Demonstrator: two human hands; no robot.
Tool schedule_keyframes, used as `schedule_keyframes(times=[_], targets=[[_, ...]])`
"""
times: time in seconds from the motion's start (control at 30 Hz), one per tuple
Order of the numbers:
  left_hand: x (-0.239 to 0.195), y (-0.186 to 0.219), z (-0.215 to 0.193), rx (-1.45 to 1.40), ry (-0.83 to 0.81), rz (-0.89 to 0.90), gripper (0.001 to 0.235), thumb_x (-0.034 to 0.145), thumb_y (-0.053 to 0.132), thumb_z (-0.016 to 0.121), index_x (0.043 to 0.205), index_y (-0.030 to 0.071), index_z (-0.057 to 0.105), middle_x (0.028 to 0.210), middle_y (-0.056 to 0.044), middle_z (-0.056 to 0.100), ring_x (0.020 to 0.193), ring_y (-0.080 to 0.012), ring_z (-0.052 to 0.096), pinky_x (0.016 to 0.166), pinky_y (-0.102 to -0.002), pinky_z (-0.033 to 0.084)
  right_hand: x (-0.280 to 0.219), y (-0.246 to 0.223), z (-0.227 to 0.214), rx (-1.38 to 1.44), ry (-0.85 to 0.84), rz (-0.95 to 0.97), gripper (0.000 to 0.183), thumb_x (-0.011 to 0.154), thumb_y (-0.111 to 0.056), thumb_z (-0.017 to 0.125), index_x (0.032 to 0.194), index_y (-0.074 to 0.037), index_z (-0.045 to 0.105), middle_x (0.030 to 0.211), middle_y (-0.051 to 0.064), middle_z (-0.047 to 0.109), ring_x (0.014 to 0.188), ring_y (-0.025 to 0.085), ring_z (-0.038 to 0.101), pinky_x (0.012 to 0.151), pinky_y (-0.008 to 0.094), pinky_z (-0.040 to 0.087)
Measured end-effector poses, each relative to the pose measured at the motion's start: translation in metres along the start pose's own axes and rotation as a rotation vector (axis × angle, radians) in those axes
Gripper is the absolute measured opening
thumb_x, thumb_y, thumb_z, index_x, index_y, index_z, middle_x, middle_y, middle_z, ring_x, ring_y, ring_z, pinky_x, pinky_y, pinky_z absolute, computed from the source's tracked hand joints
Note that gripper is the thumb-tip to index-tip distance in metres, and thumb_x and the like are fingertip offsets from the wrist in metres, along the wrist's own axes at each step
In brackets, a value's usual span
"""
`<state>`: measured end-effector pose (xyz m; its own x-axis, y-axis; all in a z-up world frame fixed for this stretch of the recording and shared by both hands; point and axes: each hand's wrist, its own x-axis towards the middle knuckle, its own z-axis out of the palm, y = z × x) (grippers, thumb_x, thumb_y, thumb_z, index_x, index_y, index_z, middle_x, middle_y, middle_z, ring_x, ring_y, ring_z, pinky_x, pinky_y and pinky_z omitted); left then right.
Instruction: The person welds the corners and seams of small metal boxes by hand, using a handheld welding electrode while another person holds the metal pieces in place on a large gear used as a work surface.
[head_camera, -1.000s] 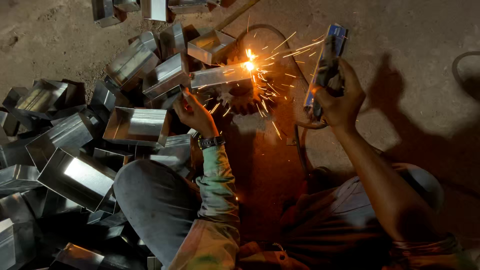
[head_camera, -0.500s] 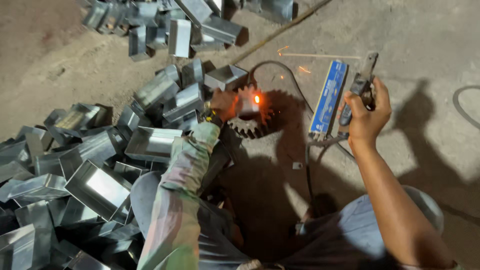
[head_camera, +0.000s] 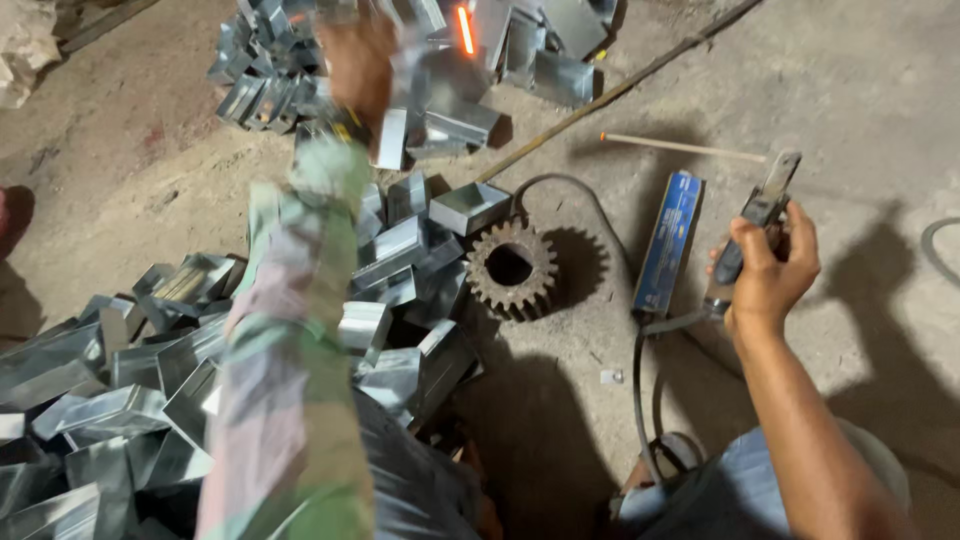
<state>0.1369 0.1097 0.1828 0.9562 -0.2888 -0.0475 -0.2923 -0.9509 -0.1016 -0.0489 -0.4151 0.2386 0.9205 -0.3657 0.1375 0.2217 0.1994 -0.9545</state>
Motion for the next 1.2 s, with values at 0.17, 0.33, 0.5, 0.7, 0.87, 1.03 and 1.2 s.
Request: schedule_keyframes(times=[0.17, 0.33, 0.5, 0.7, 0.87, 1.03, 1.2], targets=[[0.016, -0.061, -0.036, 0.067, 0.273, -0.432, 0.023, 0.087, 0.015, 0.069, 0.108, 0.006, 0.069, 0.107, -0.018, 0.065, 0.099, -0.0364, 0.063, 0.083, -0.05, 0.05, 0.003, 0.001, 0.006, 0.057, -0.017, -0.026, 0.044, 0.093, -0.003, 0.07, 0.136, 0.0, 0.058, 0.087, 0.006, 0.064, 0.059, 0.016, 0.062, 0.05, 0.033, 0.053], [-0.036, -0.019, 0.001, 0.162, 0.805, -0.41, 0.026, 0.098, -0.001, 0.062, 0.123, 0.004, 0.066, 0.123, -0.02, 0.063, 0.11, -0.0373, 0.061, 0.089, -0.049, 0.05, -0.004, 0.004, 0.002, 0.057, -0.039, 0.016, 0.045, 0.093, -0.001, 0.07, 0.136, 0.0, 0.058, 0.088, 0.005, 0.064, 0.06, 0.016, 0.062, 0.051, 0.032, 0.053], [-0.112, 0.058, 0.106, -0.058, 0.501, -0.42, 0.021, 0.088, 0.025, 0.07, 0.104, 0.011, 0.07, 0.109, -0.013, 0.065, 0.106, -0.0367, 0.061, 0.085, -0.053, 0.049, -0.002, 0.017, -0.006, 0.0, -0.039, 0.025, 0.045, 0.096, -0.001, 0.073, 0.137, 0.0, 0.055, 0.097, 0.005, 0.065, 0.066, 0.015, 0.064, 0.055, 0.035, 0.058], [-0.126, 0.052, 0.183, -0.12, 0.279, -0.604, 0.044, 0.085, 0.041, 0.076, 0.11, 0.007, 0.066, 0.118, -0.012, 0.063, 0.114, -0.0336, 0.06, 0.088, -0.052, 0.049, 0.005, 0.044, -0.016, 0.023, -0.093, 0.052, 0.046, 0.104, 0.004, 0.073, 0.142, 0.002, 0.049, 0.099, 0.01, 0.064, 0.073, 0.018, 0.067, 0.071, 0.04, 0.062], [-0.105, 0.034, 0.237, -0.264, 0.099, -0.698, 0.052, 0.086, 0.047, 0.073, 0.117, 0.007, 0.062, 0.122, -0.014, 0.063, 0.115, -0.0353, 0.059, 0.094, -0.058, 0.043, 0.001, 0.048, -0.014, -0.046, -0.088, 0.162, 0.051, 0.103, -0.003, 0.075, 0.142, -0.007, 0.043, 0.104, 0.009, 0.064, 0.073, 0.023, 0.069, 0.062, 0.041, 0.059], [-0.102, 0.033, 0.262, -0.227, 0.121, -0.763, 0.04, 0.095, 0.045, 0.063, 0.105, 0.008, 0.072, 0.109, -0.014, 0.072, 0.108, -0.0352, 0.066, 0.099, -0.061, 0.042, -0.002, 0.046, -0.008, -0.072, -0.088, 0.234, 0.05, 0.103, -0.005, 0.073, 0.141, -0.007, 0.041, 0.109, 0.012, 0.063, 0.077, 0.025, 0.071, 0.061, 0.044, 0.061], [-0.113, 0.025, 0.238, -0.158, 0.225, -0.848, 0.034, 0.087, 0.041, 0.065, 0.083, 0.01, 0.078, 0.087, -0.016, 0.075, 0.085, -0.0363, 0.072, 0.097, -0.061, 0.043, -0.004, 0.047, -0.003, -0.049, -0.108, 0.264, 0.05, 0.103, -0.003, 0.073, 0.142, -0.007, 0.041, 0.108, 0.012, 0.064, 0.078, 0.024, 0.072, 0.061, 0.043, 0.061]])
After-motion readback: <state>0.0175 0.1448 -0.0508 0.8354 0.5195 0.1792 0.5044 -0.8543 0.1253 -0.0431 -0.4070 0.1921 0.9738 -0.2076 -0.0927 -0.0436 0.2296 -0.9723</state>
